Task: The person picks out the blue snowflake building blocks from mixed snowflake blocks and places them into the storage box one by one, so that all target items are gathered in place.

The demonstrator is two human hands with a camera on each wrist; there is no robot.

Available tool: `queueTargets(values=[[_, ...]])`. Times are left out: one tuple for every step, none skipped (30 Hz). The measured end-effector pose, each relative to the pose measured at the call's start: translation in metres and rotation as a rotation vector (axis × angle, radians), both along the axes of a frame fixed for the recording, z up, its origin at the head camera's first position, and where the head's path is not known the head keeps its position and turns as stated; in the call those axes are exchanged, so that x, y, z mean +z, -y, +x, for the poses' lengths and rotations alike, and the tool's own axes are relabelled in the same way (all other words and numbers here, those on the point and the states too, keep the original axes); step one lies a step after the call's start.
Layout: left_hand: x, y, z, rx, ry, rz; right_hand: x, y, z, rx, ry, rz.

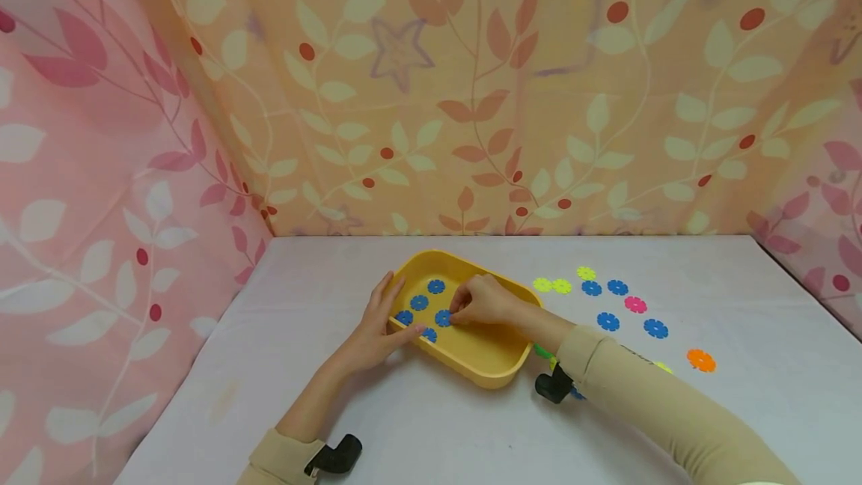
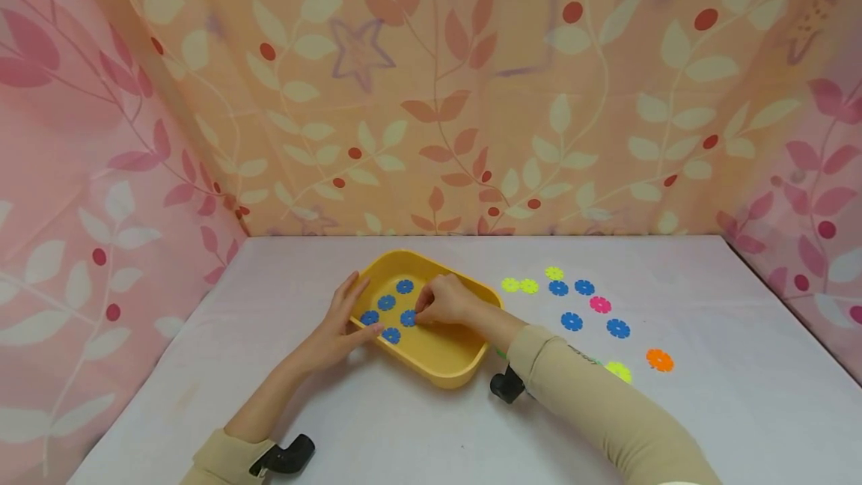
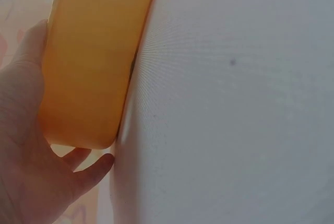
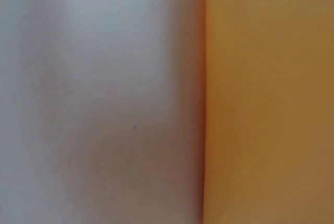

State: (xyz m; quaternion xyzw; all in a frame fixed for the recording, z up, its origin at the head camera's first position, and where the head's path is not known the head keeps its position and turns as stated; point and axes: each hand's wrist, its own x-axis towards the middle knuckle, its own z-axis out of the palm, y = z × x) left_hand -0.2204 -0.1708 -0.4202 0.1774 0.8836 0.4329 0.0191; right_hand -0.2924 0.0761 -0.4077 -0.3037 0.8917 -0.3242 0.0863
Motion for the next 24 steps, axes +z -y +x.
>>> queueTargets(values=[[0.0000,0.0000,0.0000,-0.001,0.001,0.001,-0.0002,0.0001,0.0000,0.002,0.002,-0.002],[0.0000,0.0000,0.0000,-0.001,0.001,0.001,-0.0004,0.0001,0.0001,0.006,0.000,-0.004],[0.0000,0.0001,0.0000,-0.001,0.001,0.002,-0.0004,0.0002,0.0002,0.008,0.000,-0.006],[-0.0001,0.0001,0.0000,-0.001,-0.001,0.004,-0.0007,0.0002,0.0002,0.010,-0.002,-0.008],[-0.0002,0.0001,0.0000,-0.001,-0.003,0.004,-0.0009,0.0001,0.0002,0.013,-0.005,-0.011],[-0.0002,0.0000,-0.0001,-0.001,-0.004,0.004,-0.0011,-0.0001,0.0002,0.016,-0.006,-0.014],[-0.0004,0.0000,-0.0001,-0.001,-0.005,0.003,-0.0013,-0.0002,0.0002,0.018,-0.008,-0.017],[-0.0005,0.0000,-0.0001,-0.001,-0.006,0.003,-0.0015,-0.0004,0.0002,0.021,-0.008,-0.020],[-0.0007,0.0001,0.0000,0.000,-0.006,0.004,-0.0015,-0.0005,0.0003,0.024,-0.008,-0.024],[-0.0009,0.0002,0.0000,0.000,-0.005,0.003,-0.0017,-0.0007,0.0005,0.027,-0.009,-0.027],[-0.0011,0.0002,0.0002,0.000,-0.004,0.001,-0.0019,-0.0008,0.0008,0.030,-0.008,-0.032],[-0.0013,0.0003,0.0002,0.000,-0.002,0.000,-0.0021,-0.0008,0.0010,0.032,-0.007,-0.036],[-0.0015,0.0004,0.0002,0.000,-0.001,0.000,-0.0023,-0.0008,0.0012,0.033,-0.006,-0.039],[-0.0016,0.0004,0.0002,0.001,0.000,-0.001,-0.0026,-0.0007,0.0012,0.033,-0.004,-0.040],[-0.0018,0.0005,0.0002,0.001,0.001,-0.002,-0.0028,-0.0005,0.0012,0.031,-0.004,-0.040],[-0.0020,0.0005,0.0001,0.001,-0.001,-0.004,-0.0030,-0.0003,0.0011,0.029,-0.003,-0.040],[-0.0019,0.0005,0.0001,0.001,-0.001,-0.002,-0.0032,-0.0002,0.0009,0.025,0.001,-0.040],[-0.0018,0.0005,0.0001,0.002,0.000,-0.002,-0.0030,0.0000,0.0007,0.023,0.004,-0.042],[-0.0017,0.0004,0.0000,0.003,0.000,-0.002,-0.0027,0.0001,0.0006,0.016,0.013,-0.043],[-0.0016,0.0004,0.0000,0.003,0.000,-0.001,-0.0025,0.0003,0.0003,0.008,0.023,-0.047],[-0.0014,0.0003,-0.0001,0.003,-0.001,0.000,-0.0016,0.0003,0.0003,-0.001,0.034,-0.056],[-0.0012,0.0003,-0.0001,0.003,-0.002,0.001,-0.0005,0.0003,0.0004,-0.013,0.048,-0.069],[-0.0008,0.0002,-0.0002,0.003,-0.002,0.002,0.0002,0.0000,0.0002,-0.025,0.060,-0.084],[-0.0007,0.0001,-0.0003,0.004,-0.004,0.000,0.0019,-0.0002,0.0007,-0.043,0.076,-0.100]])
